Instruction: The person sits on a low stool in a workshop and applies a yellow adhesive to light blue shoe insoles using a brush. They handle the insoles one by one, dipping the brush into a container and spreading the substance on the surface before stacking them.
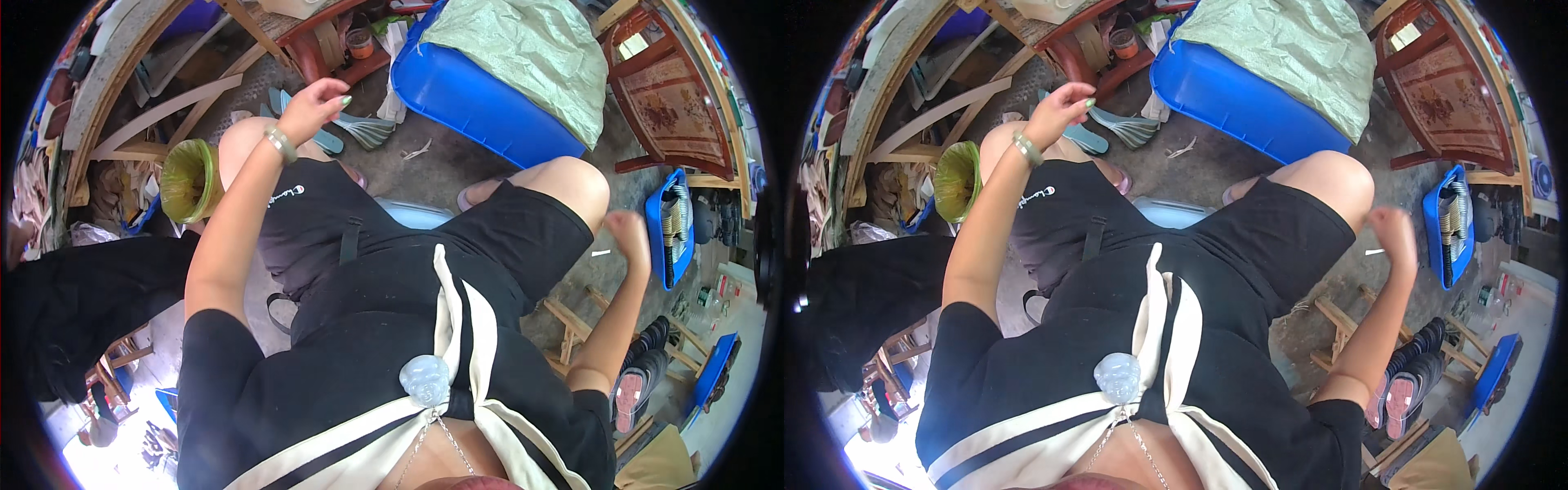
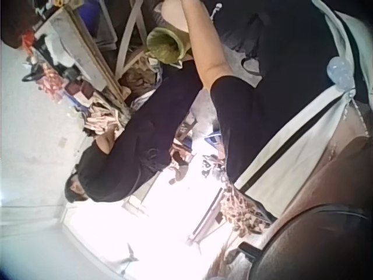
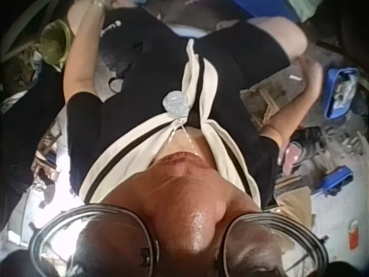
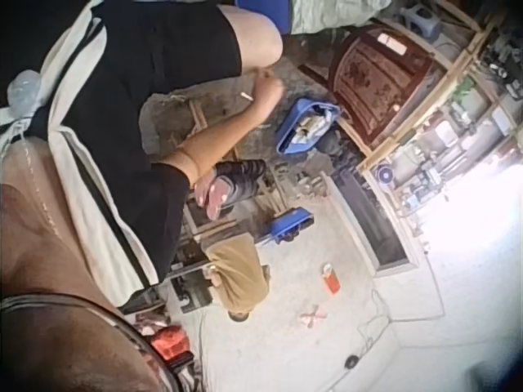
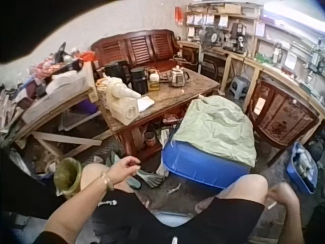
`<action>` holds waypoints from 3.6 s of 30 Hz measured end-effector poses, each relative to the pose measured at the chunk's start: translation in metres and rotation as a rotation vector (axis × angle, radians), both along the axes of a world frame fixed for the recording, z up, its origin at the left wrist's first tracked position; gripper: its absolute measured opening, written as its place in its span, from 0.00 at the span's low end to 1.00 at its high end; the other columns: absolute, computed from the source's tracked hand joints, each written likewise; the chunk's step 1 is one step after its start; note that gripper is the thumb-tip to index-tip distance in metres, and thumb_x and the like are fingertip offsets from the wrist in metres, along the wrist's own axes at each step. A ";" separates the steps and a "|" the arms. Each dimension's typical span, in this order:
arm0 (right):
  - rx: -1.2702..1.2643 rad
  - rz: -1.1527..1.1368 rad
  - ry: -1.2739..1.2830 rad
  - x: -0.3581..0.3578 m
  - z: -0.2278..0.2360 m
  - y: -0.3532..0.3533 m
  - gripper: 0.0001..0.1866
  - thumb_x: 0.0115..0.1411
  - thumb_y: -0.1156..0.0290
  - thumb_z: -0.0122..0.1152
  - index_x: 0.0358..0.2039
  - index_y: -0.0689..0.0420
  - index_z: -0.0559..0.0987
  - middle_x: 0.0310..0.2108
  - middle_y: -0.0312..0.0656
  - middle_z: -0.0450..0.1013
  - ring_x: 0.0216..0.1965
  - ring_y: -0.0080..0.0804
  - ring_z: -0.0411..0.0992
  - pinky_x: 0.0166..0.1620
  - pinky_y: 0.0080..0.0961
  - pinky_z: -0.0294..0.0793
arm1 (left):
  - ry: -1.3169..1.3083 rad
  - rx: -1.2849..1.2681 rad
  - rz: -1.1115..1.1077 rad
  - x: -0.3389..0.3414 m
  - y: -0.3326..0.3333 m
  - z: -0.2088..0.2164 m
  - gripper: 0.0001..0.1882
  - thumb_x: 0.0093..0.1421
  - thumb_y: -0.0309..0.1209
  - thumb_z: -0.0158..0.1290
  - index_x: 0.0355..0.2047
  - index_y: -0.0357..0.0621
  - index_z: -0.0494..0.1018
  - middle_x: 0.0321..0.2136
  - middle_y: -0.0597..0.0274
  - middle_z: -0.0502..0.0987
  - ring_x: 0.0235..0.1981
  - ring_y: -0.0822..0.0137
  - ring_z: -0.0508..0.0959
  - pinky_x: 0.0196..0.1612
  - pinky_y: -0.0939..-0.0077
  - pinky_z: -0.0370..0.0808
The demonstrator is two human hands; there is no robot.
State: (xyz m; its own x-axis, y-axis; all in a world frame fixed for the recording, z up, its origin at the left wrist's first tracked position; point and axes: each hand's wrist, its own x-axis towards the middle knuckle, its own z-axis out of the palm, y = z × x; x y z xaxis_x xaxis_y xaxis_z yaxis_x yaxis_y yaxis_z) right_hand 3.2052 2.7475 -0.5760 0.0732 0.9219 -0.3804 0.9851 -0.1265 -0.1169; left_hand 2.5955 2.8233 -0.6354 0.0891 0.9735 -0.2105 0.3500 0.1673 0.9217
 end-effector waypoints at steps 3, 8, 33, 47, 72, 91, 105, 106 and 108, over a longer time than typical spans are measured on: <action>0.359 0.026 0.262 -0.045 0.020 0.058 0.17 0.54 0.66 0.60 0.44 0.59 0.77 0.37 0.52 0.76 0.41 0.40 0.76 0.44 0.32 0.72 | 0.013 -0.013 -0.022 0.032 0.046 -0.008 0.18 0.58 0.34 0.55 0.48 0.43 0.70 0.33 0.67 0.74 0.29 0.77 0.75 0.30 0.85 0.70; 0.564 0.396 0.342 -0.135 -0.020 0.157 0.37 0.47 0.64 0.69 0.59 0.48 0.67 0.59 0.49 0.63 0.60 0.45 0.62 0.59 0.33 0.63 | -0.046 -0.133 0.059 0.050 0.080 -0.039 0.21 0.59 0.37 0.55 0.51 0.45 0.67 0.38 0.66 0.75 0.34 0.76 0.75 0.36 0.82 0.71; 1.039 0.348 0.403 -0.162 -0.036 0.342 0.18 0.60 0.66 0.53 0.51 0.52 0.73 0.49 0.42 0.72 0.54 0.44 0.67 0.56 0.37 0.64 | 0.876 0.679 -0.129 0.278 0.248 -0.021 0.39 0.54 0.57 0.52 0.64 0.61 0.55 0.66 0.59 0.48 0.68 0.50 0.45 0.61 0.33 0.47; 0.521 -0.142 -0.057 -0.010 -0.162 0.413 0.27 0.62 0.47 0.44 0.61 0.37 0.63 0.66 0.35 0.53 0.67 0.39 0.49 0.63 0.55 0.48 | 0.952 0.421 -0.367 0.245 0.289 -0.063 0.47 0.51 0.65 0.48 0.66 0.56 0.51 0.68 0.60 0.44 0.69 0.57 0.42 0.64 0.41 0.42; 0.388 -0.845 0.990 0.008 -0.207 0.250 0.52 0.52 0.41 0.60 0.65 0.63 0.52 0.61 0.52 0.58 0.57 0.42 0.63 0.57 0.35 0.63 | 0.606 0.252 0.021 0.133 0.232 -0.085 0.51 0.55 0.57 0.53 0.67 0.43 0.42 0.65 0.37 0.45 0.65 0.45 0.54 0.64 0.62 0.56; 0.525 -0.878 0.663 -0.012 -0.194 0.255 0.54 0.46 0.34 0.57 0.59 0.69 0.60 0.59 0.60 0.60 0.61 0.52 0.60 0.61 0.36 0.58 | 0.592 0.254 0.245 0.070 0.031 0.031 0.43 0.53 0.47 0.60 0.60 0.33 0.57 0.56 0.40 0.65 0.58 0.55 0.66 0.59 0.68 0.62; 0.454 -0.767 0.557 -0.016 -0.191 0.258 0.56 0.42 0.39 0.66 0.63 0.59 0.55 0.60 0.64 0.54 0.58 0.57 0.61 0.56 0.42 0.65 | 0.563 0.384 -0.400 0.205 -0.044 -0.004 0.26 0.56 0.43 0.55 0.52 0.44 0.67 0.45 0.50 0.73 0.45 0.52 0.75 0.48 0.62 0.71; 0.467 -0.766 0.549 -0.014 -0.191 0.258 0.55 0.42 0.40 0.66 0.63 0.60 0.55 0.60 0.63 0.55 0.59 0.56 0.60 0.58 0.41 0.63 | 0.569 0.317 -0.462 0.210 -0.049 -0.001 0.27 0.56 0.44 0.55 0.53 0.44 0.67 0.46 0.50 0.73 0.46 0.52 0.74 0.49 0.62 0.71; 0.484 -0.766 0.581 -0.026 -0.196 0.252 0.53 0.44 0.43 0.66 0.61 0.65 0.57 0.59 0.62 0.58 0.60 0.53 0.60 0.61 0.39 0.60 | 0.602 0.231 -0.566 0.214 -0.061 0.003 0.27 0.57 0.44 0.54 0.53 0.45 0.67 0.46 0.52 0.73 0.47 0.53 0.74 0.49 0.61 0.71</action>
State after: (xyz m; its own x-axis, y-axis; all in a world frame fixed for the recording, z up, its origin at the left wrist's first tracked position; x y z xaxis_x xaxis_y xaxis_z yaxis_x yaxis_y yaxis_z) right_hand 3.1793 2.9995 -0.7716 0.6209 0.7693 -0.1505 0.4408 -0.5014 -0.7445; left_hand 2.8094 2.7620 -0.6323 0.5111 0.8406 -0.1794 0.7646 -0.3493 0.5417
